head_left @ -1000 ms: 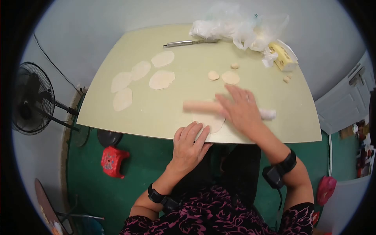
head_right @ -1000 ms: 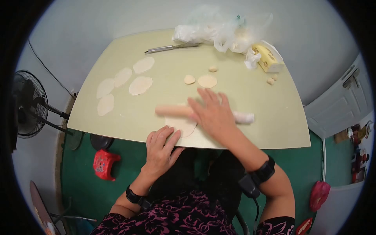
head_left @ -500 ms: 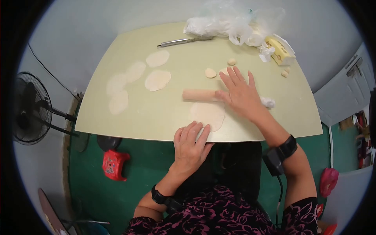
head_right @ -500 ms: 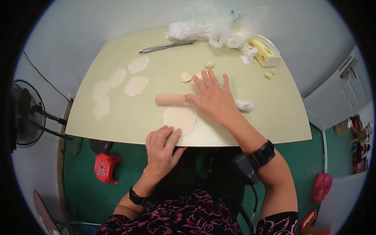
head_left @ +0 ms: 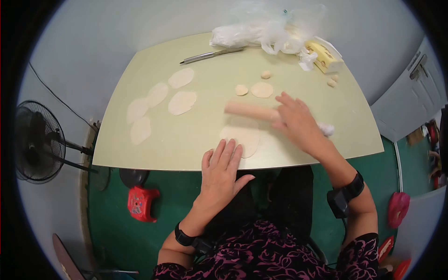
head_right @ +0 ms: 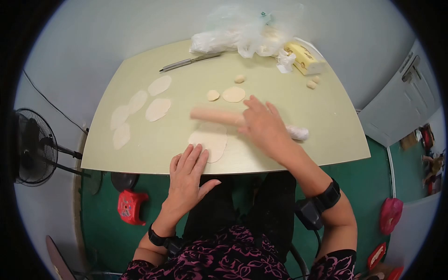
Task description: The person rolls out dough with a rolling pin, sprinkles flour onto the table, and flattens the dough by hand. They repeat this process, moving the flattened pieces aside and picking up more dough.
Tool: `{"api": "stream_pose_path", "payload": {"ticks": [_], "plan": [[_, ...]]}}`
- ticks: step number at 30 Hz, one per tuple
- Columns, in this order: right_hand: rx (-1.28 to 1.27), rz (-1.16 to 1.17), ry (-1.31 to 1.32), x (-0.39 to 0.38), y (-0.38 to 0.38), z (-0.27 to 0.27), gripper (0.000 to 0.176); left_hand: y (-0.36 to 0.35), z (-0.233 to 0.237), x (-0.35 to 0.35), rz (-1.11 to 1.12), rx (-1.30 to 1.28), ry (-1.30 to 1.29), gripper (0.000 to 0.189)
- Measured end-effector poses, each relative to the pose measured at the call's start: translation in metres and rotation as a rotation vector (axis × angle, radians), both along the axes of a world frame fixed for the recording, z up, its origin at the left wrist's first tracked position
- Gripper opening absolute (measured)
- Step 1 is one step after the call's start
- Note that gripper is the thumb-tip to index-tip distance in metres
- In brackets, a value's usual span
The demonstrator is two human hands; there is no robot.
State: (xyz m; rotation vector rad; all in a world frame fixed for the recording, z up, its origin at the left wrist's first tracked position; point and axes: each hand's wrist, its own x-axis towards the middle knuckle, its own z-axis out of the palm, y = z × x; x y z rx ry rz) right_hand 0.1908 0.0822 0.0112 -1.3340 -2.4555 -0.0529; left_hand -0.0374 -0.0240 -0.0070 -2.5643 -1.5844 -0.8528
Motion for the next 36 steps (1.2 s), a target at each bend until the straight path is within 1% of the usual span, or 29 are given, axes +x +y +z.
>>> {"api": "stream_pose_path", "payload": {"ticks": [2,5,6,8,9,10,13,16,17,19,21,23,24,27,30,33,34,36], "plan": [[-0.039,0.063,-0.045,-0.006,-0.018,-0.003,0.046,0.002,-0.002,-0.004,-0.044,-0.022,0.024,0.065],[0.160,0.063,-0.041,-0.014,-0.038,-0.007,0.049,0.000,-0.002,-0.004,-0.037,0.013,0.069,0.060],[0.299,0.023,-0.072,-0.013,-0.025,-0.014,0.048,-0.003,-0.005,-0.002,-0.017,0.039,0.017,0.058],[0.252,-0.022,-0.040,-0.008,-0.007,-0.016,0.049,-0.005,-0.011,-0.002,0.022,0.099,-0.082,0.053],[0.234,-0.047,-0.025,-0.006,-0.003,-0.015,0.049,-0.004,-0.008,-0.002,0.014,0.068,-0.085,0.051],[0.262,-0.003,0.048,-0.004,-0.002,-0.014,0.044,-0.005,-0.003,-0.003,0.009,0.038,-0.092,0.049],[0.070,0.124,-0.020,0.002,-0.005,-0.007,0.037,0.003,0.004,-0.011,0.064,0.005,-0.123,0.044],[0.036,0.109,0.045,0.011,-0.004,0.000,0.031,0.035,0.009,-0.027,0.158,0.046,-0.080,0.040],[0.040,0.012,0.072,0.019,-0.003,0.007,0.031,0.047,0.009,-0.029,0.195,0.068,-0.055,0.038],[0.050,-0.178,0.131,0.045,0.002,0.027,0.031,0.070,0.015,-0.026,0.220,-0.062,-0.028,0.032],[0.215,-0.263,0.075,0.084,0.017,0.018,0.029,0.082,0.021,-0.020,0.204,-0.173,-0.014,0.029],[0.267,-0.270,0.005,0.126,0.024,-0.007,0.028,0.089,0.023,-0.005,0.152,-0.260,-0.014,0.026],[0.296,-0.274,-0.032,0.140,0.027,-0.014,0.028,0.093,0.016,-0.003,0.131,-0.236,-0.039,0.023],[0.379,-0.304,0.107,0.160,0.017,-0.026,0.029,0.097,0.019,0.004,0.114,-0.245,-0.086,0.019],[0.326,-0.370,0.148,0.160,0.016,-0.030,0.031,0.104,0.034,0.008,0.222,-0.449,-0.363,0.017],[0.324,-0.386,0.156,0.156,0.019,-0.031,0.031,0.123,0.035,0.001,0.114,-0.609,-0.814,0.020],[0.319,-0.386,0.164,0.156,0.018,-0.030,0.031,0.123,0.043,0.004,0.163,-0.679,-0.897,0.027],[0.311,-0.384,0.186,0.155,0.015,-0.028,0.031,0.128,0.040,-0.004,0.192,-0.785,-0.925,0.029]]}}
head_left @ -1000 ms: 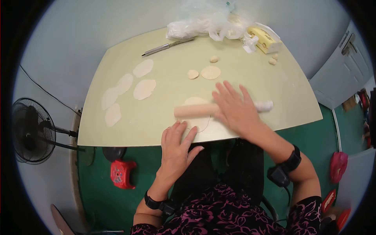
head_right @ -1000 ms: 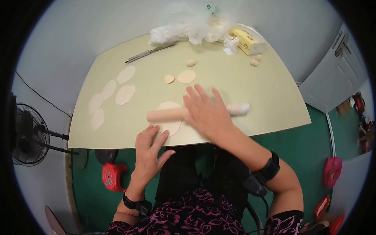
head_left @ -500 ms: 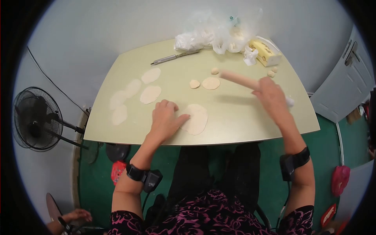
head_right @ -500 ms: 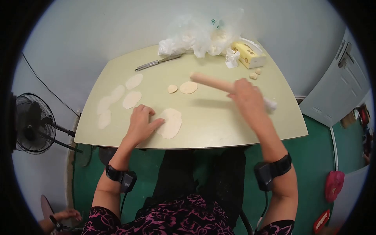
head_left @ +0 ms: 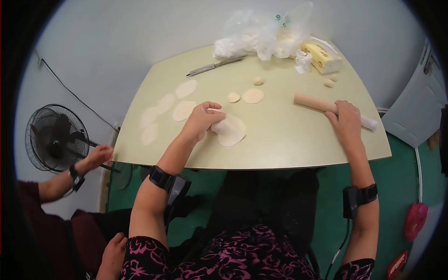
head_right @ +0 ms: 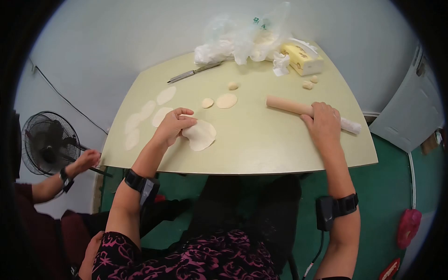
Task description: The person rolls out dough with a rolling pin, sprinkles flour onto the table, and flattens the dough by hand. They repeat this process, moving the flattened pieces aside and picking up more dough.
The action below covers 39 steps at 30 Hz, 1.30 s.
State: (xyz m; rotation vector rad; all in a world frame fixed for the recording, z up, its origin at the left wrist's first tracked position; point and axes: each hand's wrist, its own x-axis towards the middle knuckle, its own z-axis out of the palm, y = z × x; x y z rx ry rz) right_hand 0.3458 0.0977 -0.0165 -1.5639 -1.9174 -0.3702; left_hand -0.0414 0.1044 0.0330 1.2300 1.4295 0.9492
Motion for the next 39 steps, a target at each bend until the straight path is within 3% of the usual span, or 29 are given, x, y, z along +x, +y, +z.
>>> {"api": "stream_pose_path", "payload": {"ticks": [7,11,15,19,22,25,26,28,30,33,36,39], "plan": [[0.028,0.028,0.004,0.005,0.003,-0.004,0.032,0.018,0.023,-0.020,-0.015,0.065,0.187,0.028],[0.042,0.030,0.020,0.002,0.001,-0.002,0.032,0.040,0.034,-0.007,-0.044,-0.010,0.100,0.023],[0.023,0.019,0.020,0.002,0.000,0.002,0.033,0.045,0.064,0.047,-0.242,0.005,0.031,0.021],[0.021,0.030,0.005,0.001,0.000,0.001,0.035,0.060,0.042,0.058,-0.287,-0.017,-0.092,0.021],[-0.020,0.027,-0.007,0.000,-0.003,0.003,0.036,0.059,0.023,0.055,-0.357,-0.150,0.305,0.016],[-0.033,0.029,-0.016,0.000,-0.001,0.003,0.036,0.081,0.041,0.055,-0.320,0.508,0.942,0.019],[-0.033,0.029,-0.018,0.000,0.000,0.002,0.036,0.092,0.051,0.061,-0.290,0.634,0.979,0.018],[-0.024,0.053,-0.012,-0.003,0.000,0.003,0.036,0.123,0.072,0.079,-0.352,0.553,0.910,0.020],[-0.019,0.067,-0.001,-0.002,0.000,0.002,0.036,0.163,0.073,0.108,-0.422,0.681,0.886,0.020],[-0.027,0.086,0.017,-0.001,0.000,0.002,0.037,0.233,0.063,0.157,-0.423,1.057,0.776,0.017],[-0.045,0.087,0.029,0.000,0.002,0.006,0.038,0.293,0.068,0.201,-0.342,0.936,0.829,0.015],[-0.065,0.097,0.054,0.001,0.000,0.007,0.038,0.324,0.073,0.233,-0.206,1.314,1.052,0.016]]}}
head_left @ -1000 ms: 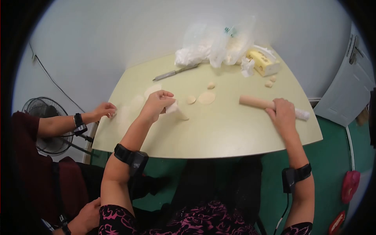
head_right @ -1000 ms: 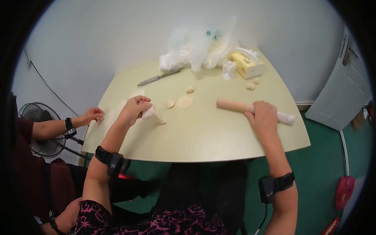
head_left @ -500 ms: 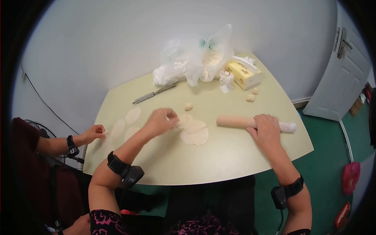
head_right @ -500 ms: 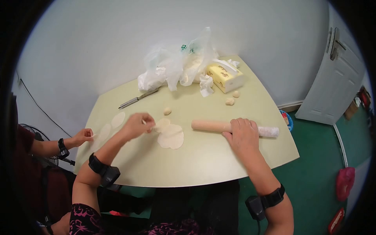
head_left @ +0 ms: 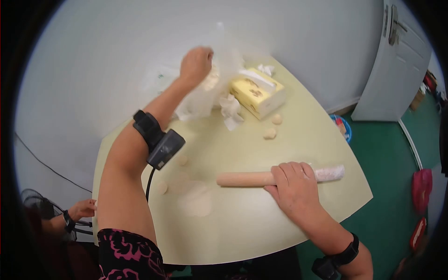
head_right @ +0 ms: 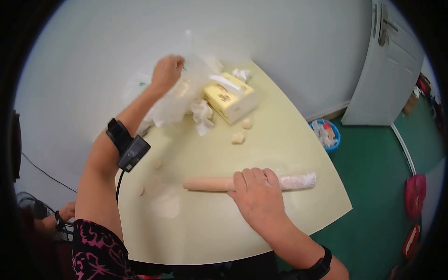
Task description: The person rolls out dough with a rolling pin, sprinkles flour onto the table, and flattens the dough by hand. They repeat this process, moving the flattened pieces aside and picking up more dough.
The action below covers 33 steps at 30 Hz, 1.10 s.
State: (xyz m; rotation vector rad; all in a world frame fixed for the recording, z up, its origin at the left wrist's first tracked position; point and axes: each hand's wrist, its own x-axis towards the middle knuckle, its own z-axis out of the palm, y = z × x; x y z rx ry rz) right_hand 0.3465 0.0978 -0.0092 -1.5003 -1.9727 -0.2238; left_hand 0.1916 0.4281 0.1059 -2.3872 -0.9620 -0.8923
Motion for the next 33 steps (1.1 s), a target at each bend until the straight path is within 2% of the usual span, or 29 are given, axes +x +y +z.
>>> {"api": "stream_pose_path", "payload": {"ticks": [3,6,9,12,15,18,22,25,28,31,33], "plan": [[-0.017,0.008,0.009,0.000,0.002,0.003,0.038,0.013,-0.001,0.015,0.290,-0.439,0.442,0.016],[-0.010,0.010,0.007,-0.002,0.000,0.002,0.038,0.054,-0.048,-0.015,0.303,-0.500,0.584,0.019],[-0.002,0.000,0.015,-0.001,-0.001,0.000,0.038,0.055,-0.062,-0.027,0.252,-0.646,0.155,0.024],[0.004,0.003,0.002,-0.001,-0.001,0.002,0.039,0.040,-0.061,-0.029,0.218,-0.495,0.079,0.019],[0.024,0.005,-0.016,-0.001,-0.001,0.003,0.040,0.029,-0.040,-0.025,0.270,-0.789,-0.498,0.018],[0.029,-0.001,-0.018,-0.001,-0.001,0.003,0.040,0.039,-0.038,-0.028,0.178,-1.016,-0.792,0.020],[0.016,-0.012,-0.024,-0.001,0.001,0.003,0.039,0.046,-0.025,-0.029,0.151,-1.192,-0.827,0.011],[0.020,-0.011,-0.034,-0.005,0.001,-0.001,0.041,0.112,-0.041,-0.057,0.202,-1.277,-0.900,0.015],[0.041,-0.024,-0.036,-0.006,0.000,-0.001,0.043,0.038,-0.019,-0.023,0.242,-1.290,-0.976,0.016],[0.054,-0.024,-0.037,-0.005,-0.001,0.000,0.043,0.015,-0.027,-0.013,0.252,-1.241,-0.860,0.017],[0.058,-0.024,-0.039,-0.004,0.000,-0.001,0.042,0.004,-0.020,-0.009,0.195,-1.331,-0.918,0.020]]}}
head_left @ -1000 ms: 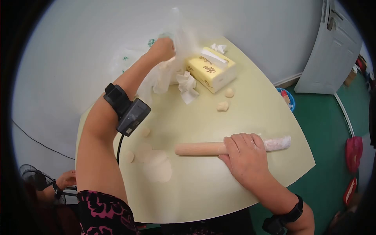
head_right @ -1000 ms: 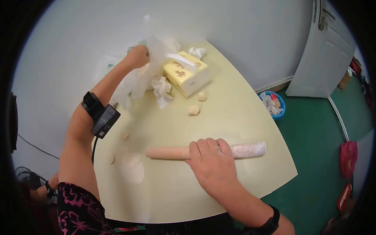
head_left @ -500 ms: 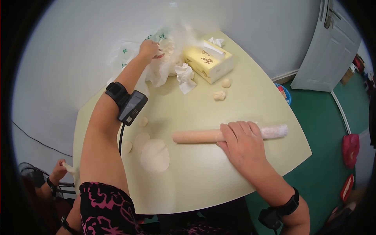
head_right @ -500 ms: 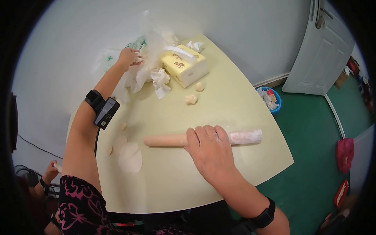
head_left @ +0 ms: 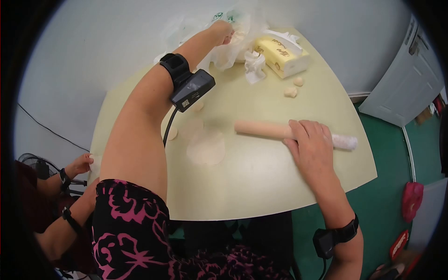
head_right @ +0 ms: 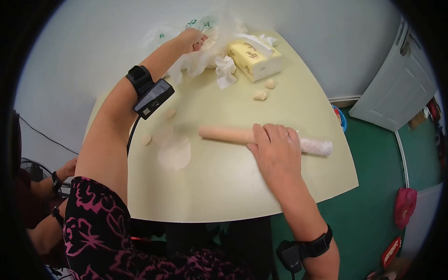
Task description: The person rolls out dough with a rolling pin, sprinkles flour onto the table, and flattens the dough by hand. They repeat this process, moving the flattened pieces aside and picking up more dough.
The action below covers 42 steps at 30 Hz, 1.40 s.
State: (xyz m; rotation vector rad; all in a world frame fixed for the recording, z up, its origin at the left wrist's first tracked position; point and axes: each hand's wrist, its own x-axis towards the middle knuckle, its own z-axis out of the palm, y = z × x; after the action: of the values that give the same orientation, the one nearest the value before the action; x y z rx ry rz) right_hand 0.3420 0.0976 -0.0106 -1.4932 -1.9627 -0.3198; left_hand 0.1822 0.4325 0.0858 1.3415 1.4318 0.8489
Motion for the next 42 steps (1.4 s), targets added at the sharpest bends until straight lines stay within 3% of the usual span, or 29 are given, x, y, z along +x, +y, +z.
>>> {"api": "stream_pose_path", "payload": {"ticks": [6,10,13,15,18,21,24,28,31,34,38,42], "plan": [[-0.017,-0.017,-0.020,0.002,0.003,-0.005,0.041,-0.057,0.047,-0.027,-0.012,-0.052,-0.107,0.028],[-0.015,-0.001,-0.023,0.005,0.004,-0.006,0.039,-0.110,0.051,-0.062,0.020,-0.138,-0.145,0.030],[0.021,0.037,-0.019,0.012,0.011,-0.021,0.038,-0.160,0.014,-0.108,-0.032,-0.193,-0.300,0.024],[-0.012,0.041,-0.033,0.006,0.007,-0.010,0.038,-0.186,-0.044,-0.131,-0.013,-0.342,-0.715,0.018],[-0.055,0.000,-0.007,-0.010,0.001,0.003,0.036,-0.257,-0.065,-0.153,0.125,-0.466,-0.914,0.020],[-0.077,-0.003,-0.032,0.004,0.004,-0.004,0.035,-0.282,-0.073,-0.170,0.228,-0.446,-1.047,0.018],[-0.069,0.008,-0.042,0.004,0.002,-0.005,0.035,-0.287,-0.059,-0.184,0.253,-0.382,-1.023,0.017],[-0.007,0.011,-0.029,0.010,0.010,-0.016,0.035,-0.286,-0.069,-0.190,0.195,-0.370,-0.781,0.004],[0.025,-0.032,-0.064,0.012,0.014,-0.021,0.033,-0.283,-0.056,-0.208,0.262,-0.410,-0.522,0.015],[-0.052,-0.085,-0.065,0.006,-0.007,-0.003,0.034,-0.273,-0.051,-0.213,0.156,-0.266,-0.466,0.012],[0.015,-0.051,-0.052,0.002,0.004,-0.002,0.035,-0.264,-0.028,-0.219,0.039,-0.101,-0.362,0.027],[-0.010,-0.053,-0.042,0.000,-0.001,0.000,0.034,-0.261,-0.019,-0.224,-0.088,-0.121,-0.296,0.028]]}}
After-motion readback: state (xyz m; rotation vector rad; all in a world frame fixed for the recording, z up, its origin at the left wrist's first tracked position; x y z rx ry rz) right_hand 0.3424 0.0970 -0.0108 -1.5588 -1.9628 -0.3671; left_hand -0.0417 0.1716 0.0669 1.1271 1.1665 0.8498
